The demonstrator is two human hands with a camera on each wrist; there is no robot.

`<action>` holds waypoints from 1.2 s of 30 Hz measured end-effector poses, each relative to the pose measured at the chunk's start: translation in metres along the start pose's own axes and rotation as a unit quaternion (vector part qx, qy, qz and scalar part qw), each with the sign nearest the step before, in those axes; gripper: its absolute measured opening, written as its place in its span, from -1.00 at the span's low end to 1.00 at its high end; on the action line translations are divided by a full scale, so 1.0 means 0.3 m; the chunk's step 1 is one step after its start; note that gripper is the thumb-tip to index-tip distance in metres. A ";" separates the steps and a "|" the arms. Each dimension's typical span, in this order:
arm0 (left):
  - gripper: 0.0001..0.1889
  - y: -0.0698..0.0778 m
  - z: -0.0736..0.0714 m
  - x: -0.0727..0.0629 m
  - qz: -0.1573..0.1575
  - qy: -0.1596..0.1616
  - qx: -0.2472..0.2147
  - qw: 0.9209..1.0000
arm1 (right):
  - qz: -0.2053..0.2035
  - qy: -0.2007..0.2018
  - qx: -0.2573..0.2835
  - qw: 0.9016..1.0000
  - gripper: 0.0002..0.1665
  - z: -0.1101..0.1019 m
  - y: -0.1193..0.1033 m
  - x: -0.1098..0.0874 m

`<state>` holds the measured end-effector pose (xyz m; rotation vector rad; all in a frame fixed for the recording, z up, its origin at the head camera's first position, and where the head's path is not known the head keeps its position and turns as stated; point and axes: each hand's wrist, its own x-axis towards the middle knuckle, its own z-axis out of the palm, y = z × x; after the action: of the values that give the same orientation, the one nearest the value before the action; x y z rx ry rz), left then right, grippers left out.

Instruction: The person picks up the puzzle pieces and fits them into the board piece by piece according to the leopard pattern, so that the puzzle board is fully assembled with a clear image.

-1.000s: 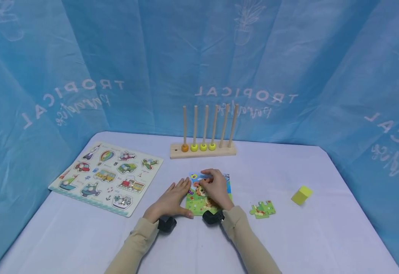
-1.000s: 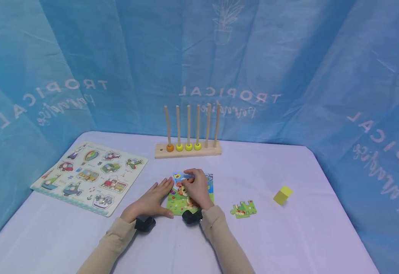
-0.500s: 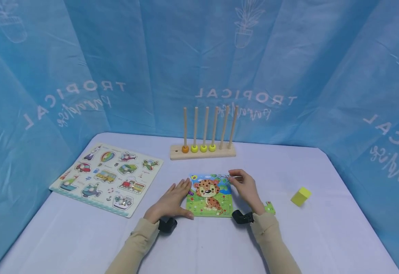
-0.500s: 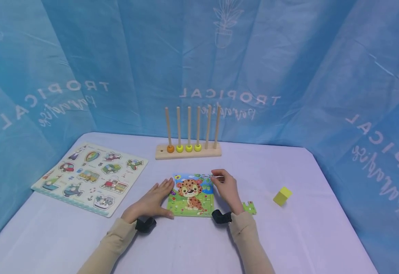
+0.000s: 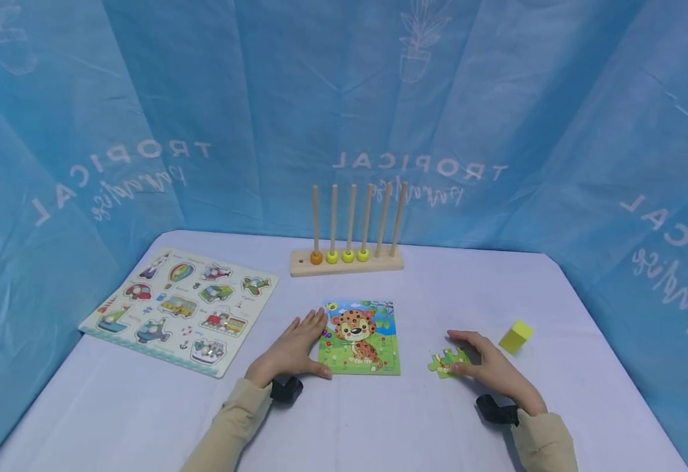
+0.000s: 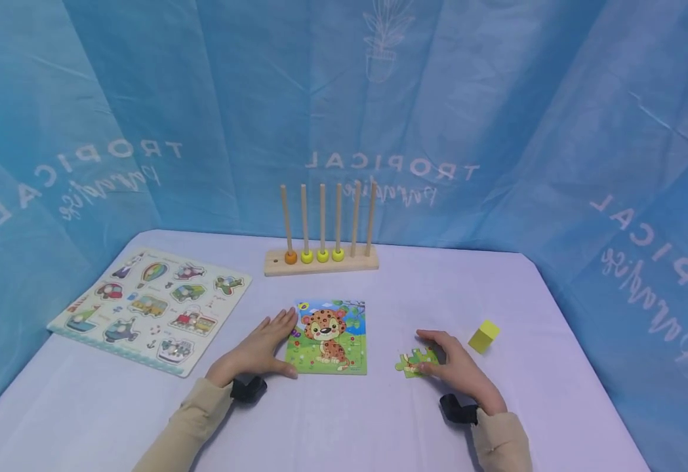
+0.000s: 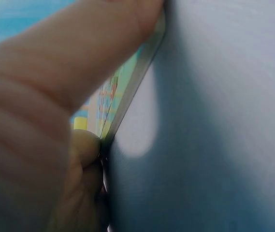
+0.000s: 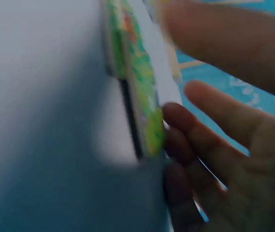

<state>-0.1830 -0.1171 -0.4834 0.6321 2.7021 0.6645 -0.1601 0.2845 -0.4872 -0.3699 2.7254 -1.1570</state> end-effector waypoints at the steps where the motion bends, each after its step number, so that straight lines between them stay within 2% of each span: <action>1: 0.23 0.002 0.000 -0.002 0.000 -0.001 -0.001 1.000 | -0.013 -0.016 -0.001 1.000 -0.21 -0.004 0.009 -0.007; 4: 0.23 0.009 -0.001 -0.001 0.000 -0.002 -0.005 1.000 | -0.041 -0.031 -0.016 0.999 -0.15 -0.015 0.018 -0.011; 7: 0.22 0.014 -0.002 0.002 0.003 0.003 -0.010 1.000 | -0.036 -0.025 -0.025 0.999 -0.23 -0.020 0.012 0.010; 12: 0.23 0.012 0.006 0.001 -0.004 -0.002 -0.005 1.000 | 0.042 0.008 -0.026 0.999 -0.42 0.020 -0.011 0.103; 15: 0.24 0.006 0.014 -0.003 -0.005 -0.005 -0.005 1.000 | 0.092 0.056 -0.041 0.993 -0.54 0.063 -0.020 0.175; 18: 0.23 0.005 0.017 -0.004 -0.003 -0.004 -0.007 1.000 | 0.121 0.116 -0.049 0.985 -0.58 0.104 -0.028 0.227; 22: 0.22 0.010 0.013 -0.005 -0.004 -0.001 -0.011 1.000 | 0.140 0.200 0.011 0.970 -0.58 0.129 -0.032 0.250; 25: 0.23 0.011 0.011 -0.008 -0.005 0.000 -0.014 1.000 | 0.130 0.243 0.081 0.958 -0.57 0.130 -0.031 0.242; 29: 0.23 0.007 0.006 -0.007 -0.003 0.001 -0.011 1.000 | 0.114 0.250 0.147 0.950 -0.52 0.125 -0.032 0.237; 32: 0.23 0.006 0.000 -0.003 -0.001 0.004 -0.008 1.000 | 0.108 0.247 0.178 0.946 -0.51 0.120 -0.037 0.243; 36: 0.22 0.008 -0.004 -0.002 -0.001 0.005 -0.011 1.000 | 0.106 0.269 0.202 0.936 -0.55 0.116 -0.039 0.244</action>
<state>-0.1820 -0.1160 -0.4811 0.6228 2.7003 0.6983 -0.2200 0.2318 -0.5064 0.3384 2.7239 -1.9248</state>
